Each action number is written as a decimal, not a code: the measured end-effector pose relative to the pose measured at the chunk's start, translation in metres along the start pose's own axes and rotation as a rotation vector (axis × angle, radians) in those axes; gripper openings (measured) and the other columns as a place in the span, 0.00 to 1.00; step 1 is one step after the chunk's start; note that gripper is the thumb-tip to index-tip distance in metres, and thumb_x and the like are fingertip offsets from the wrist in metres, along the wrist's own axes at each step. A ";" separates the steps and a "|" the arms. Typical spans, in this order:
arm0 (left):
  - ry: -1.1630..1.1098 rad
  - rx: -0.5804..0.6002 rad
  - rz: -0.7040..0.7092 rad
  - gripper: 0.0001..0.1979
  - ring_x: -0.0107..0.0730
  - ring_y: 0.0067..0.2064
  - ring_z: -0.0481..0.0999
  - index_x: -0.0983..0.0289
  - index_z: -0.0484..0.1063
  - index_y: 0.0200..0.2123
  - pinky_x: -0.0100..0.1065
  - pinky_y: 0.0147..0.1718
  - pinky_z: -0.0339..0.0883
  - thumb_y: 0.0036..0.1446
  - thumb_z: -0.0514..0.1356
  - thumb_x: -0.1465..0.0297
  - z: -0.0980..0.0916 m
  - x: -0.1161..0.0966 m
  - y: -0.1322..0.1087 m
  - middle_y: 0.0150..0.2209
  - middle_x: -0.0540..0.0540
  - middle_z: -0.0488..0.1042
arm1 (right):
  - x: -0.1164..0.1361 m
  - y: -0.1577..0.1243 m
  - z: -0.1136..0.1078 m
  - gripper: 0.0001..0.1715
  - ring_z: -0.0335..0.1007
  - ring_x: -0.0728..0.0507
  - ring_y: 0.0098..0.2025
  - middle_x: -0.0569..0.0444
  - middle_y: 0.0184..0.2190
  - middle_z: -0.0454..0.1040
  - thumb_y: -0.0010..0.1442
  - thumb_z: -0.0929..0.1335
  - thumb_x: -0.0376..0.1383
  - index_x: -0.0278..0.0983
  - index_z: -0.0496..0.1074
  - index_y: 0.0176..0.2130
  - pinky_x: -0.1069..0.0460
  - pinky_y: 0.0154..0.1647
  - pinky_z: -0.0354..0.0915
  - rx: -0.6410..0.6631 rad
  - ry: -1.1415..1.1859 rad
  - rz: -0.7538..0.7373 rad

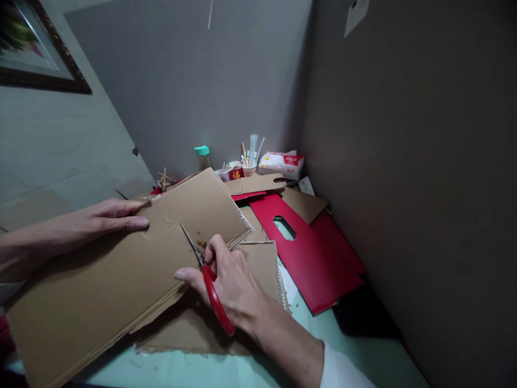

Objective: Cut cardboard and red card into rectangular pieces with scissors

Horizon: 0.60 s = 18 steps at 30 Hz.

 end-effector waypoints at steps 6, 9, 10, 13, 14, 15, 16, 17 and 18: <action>-0.065 0.054 -0.049 0.26 0.47 0.30 0.84 0.65 0.73 0.57 0.39 0.27 0.77 0.54 0.65 0.69 -0.011 0.013 0.017 0.38 0.57 0.85 | -0.001 0.000 0.007 0.21 0.52 0.47 0.22 0.62 0.22 0.60 0.61 0.66 0.54 0.43 0.56 0.34 0.52 0.25 0.51 -0.009 -0.040 0.052; -0.085 0.031 -0.073 0.29 0.46 0.29 0.84 0.63 0.73 0.57 0.36 0.22 0.75 0.50 0.69 0.68 -0.009 0.009 0.019 0.32 0.53 0.85 | 0.002 -0.001 0.011 0.19 0.53 0.47 0.23 0.60 0.23 0.61 0.62 0.64 0.54 0.43 0.57 0.35 0.52 0.25 0.51 -0.024 -0.085 0.073; -0.074 0.018 -0.075 0.30 0.45 0.28 0.83 0.63 0.73 0.56 0.34 0.21 0.75 0.48 0.70 0.68 -0.008 0.007 0.018 0.30 0.51 0.84 | 0.003 -0.001 0.012 0.19 0.53 0.47 0.22 0.60 0.22 0.61 0.62 0.64 0.53 0.43 0.56 0.35 0.52 0.24 0.50 -0.022 -0.085 0.077; -0.026 0.020 -0.074 0.33 0.40 0.28 0.83 0.60 0.72 0.58 0.33 0.24 0.76 0.46 0.71 0.67 -0.006 0.002 0.017 0.31 0.47 0.84 | 0.004 0.000 0.015 0.16 0.49 0.48 0.20 0.63 0.20 0.57 0.63 0.63 0.50 0.43 0.56 0.35 0.52 0.23 0.48 -0.013 -0.055 0.076; -0.013 0.039 -0.073 0.32 0.38 0.29 0.83 0.59 0.72 0.58 0.33 0.26 0.77 0.48 0.71 0.67 -0.007 0.003 0.018 0.33 0.47 0.84 | 0.004 0.000 0.015 0.16 0.49 0.48 0.20 0.64 0.20 0.56 0.63 0.64 0.49 0.43 0.56 0.35 0.52 0.23 0.48 -0.020 -0.052 0.069; 0.005 0.062 -0.071 0.31 0.38 0.31 0.83 0.58 0.71 0.59 0.33 0.29 0.78 0.50 0.70 0.66 -0.009 0.005 0.019 0.35 0.48 0.84 | 0.004 0.001 0.014 0.16 0.49 0.49 0.21 0.63 0.20 0.57 0.63 0.64 0.49 0.42 0.56 0.35 0.53 0.23 0.49 -0.028 -0.053 0.061; 0.022 0.090 -0.064 0.29 0.39 0.34 0.84 0.58 0.70 0.59 0.34 0.31 0.78 0.54 0.68 0.65 -0.011 0.008 0.020 0.38 0.50 0.84 | 0.003 0.001 0.014 0.16 0.49 0.49 0.21 0.63 0.21 0.58 0.63 0.64 0.49 0.42 0.56 0.34 0.53 0.24 0.49 -0.031 -0.057 0.057; 0.053 0.105 -0.053 0.26 0.39 0.37 0.84 0.59 0.70 0.59 0.35 0.33 0.78 0.56 0.66 0.64 -0.014 0.011 0.022 0.40 0.51 0.84 | 0.004 0.002 0.013 0.16 0.50 0.49 0.21 0.63 0.21 0.59 0.63 0.65 0.48 0.42 0.55 0.34 0.53 0.24 0.50 -0.025 -0.060 0.058; 0.108 0.096 -0.032 0.24 0.40 0.38 0.84 0.59 0.71 0.58 0.35 0.34 0.78 0.59 0.63 0.62 -0.017 0.014 0.023 0.42 0.53 0.84 | 0.004 0.002 0.012 0.17 0.51 0.49 0.22 0.63 0.21 0.60 0.63 0.65 0.48 0.42 0.55 0.34 0.53 0.23 0.50 -0.010 -0.058 0.067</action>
Point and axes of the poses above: each hand's wrist, its own y-axis towards the middle knuckle, its own z-axis out of the palm, x = y × z, the point moved 2 cm from there along y, towards the middle knuckle
